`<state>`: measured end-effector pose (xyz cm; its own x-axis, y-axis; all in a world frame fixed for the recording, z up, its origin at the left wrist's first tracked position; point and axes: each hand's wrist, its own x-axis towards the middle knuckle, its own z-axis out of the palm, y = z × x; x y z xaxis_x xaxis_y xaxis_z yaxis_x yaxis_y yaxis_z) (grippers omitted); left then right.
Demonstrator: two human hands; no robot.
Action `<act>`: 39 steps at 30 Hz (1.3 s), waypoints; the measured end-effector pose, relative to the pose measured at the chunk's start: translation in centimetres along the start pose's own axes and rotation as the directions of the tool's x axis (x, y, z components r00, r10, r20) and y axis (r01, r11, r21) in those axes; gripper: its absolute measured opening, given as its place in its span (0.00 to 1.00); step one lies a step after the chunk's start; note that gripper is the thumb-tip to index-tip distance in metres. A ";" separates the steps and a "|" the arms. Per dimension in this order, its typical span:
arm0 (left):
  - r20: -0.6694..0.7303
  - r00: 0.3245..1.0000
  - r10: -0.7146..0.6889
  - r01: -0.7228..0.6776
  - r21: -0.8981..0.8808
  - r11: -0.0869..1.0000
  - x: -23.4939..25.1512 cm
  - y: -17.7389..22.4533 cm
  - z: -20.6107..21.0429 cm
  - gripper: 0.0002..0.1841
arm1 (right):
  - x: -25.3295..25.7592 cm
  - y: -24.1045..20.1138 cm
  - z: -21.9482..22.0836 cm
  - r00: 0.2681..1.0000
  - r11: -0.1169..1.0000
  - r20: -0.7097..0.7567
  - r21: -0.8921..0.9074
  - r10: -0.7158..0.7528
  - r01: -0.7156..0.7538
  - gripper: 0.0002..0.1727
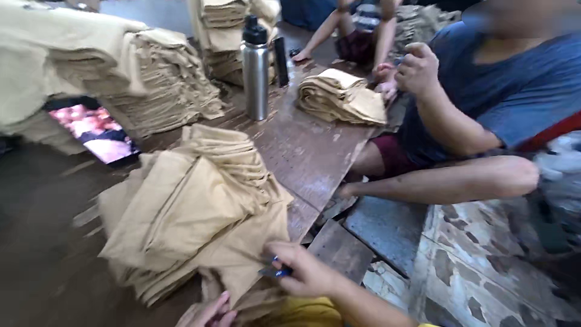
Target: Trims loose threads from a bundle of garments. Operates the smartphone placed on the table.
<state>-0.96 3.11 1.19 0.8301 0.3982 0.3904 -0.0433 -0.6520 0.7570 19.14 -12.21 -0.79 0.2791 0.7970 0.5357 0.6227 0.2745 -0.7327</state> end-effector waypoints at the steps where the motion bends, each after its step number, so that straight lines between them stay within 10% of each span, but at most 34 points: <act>1: 0.017 1.000 -0.019 0.019 -0.008 1.000 -0.2 0.1 -0.7 0.13 | -0.3 0.6 0.1 1.000 1.000 -0.001 0.026 0.007 -0.007 0.02; 16: -0.202 0.978 -0.061 0.099 0.188 0.977 1.5 -0.2 3.5 0.23 | -0.8 1.2 0.9 1.000 0.998 -0.014 0.062 -0.027 0.028 0.09; 21: -0.251 0.954 -0.162 0.037 -0.440 0.897 3.3 0.7 1.5 0.18 | 0.0 -0.1 -2.1 0.966 0.964 -0.252 -0.266 -0.051 -0.019 0.12; 26: -0.217 0.956 -0.195 0.018 -0.624 0.781 5.5 1.7 0.9 0.24 | 4.1 -2.8 -2.5 0.886 0.981 -0.446 0.074 -0.128 0.179 0.10; 29: -0.239 0.965 -0.112 -0.033 -0.530 0.847 6.4 1.7 0.2 0.35 | 4.9 -2.2 -1.6 0.946 0.946 -0.307 0.263 -0.102 0.188 0.11; 34: -0.138 0.990 0.032 -0.063 -0.231 0.971 3.8 1.4 0.4 0.14 | 0.8 1.0 -1.7 0.992 1.000 0.122 -0.003 0.018 -0.018 0.18; 39: 0.120 0.993 0.010 -0.036 0.219 0.975 2.4 0.6 3.1 0.09 | -1.7 2.6 -0.7 0.992 0.994 0.088 -0.069 0.093 -0.087 0.12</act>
<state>2.71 1.70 0.96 0.8903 0.3112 0.3323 0.0493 -0.7916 0.6091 20.82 -13.19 -3.33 0.2702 0.8633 0.4263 0.6448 0.1666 -0.7460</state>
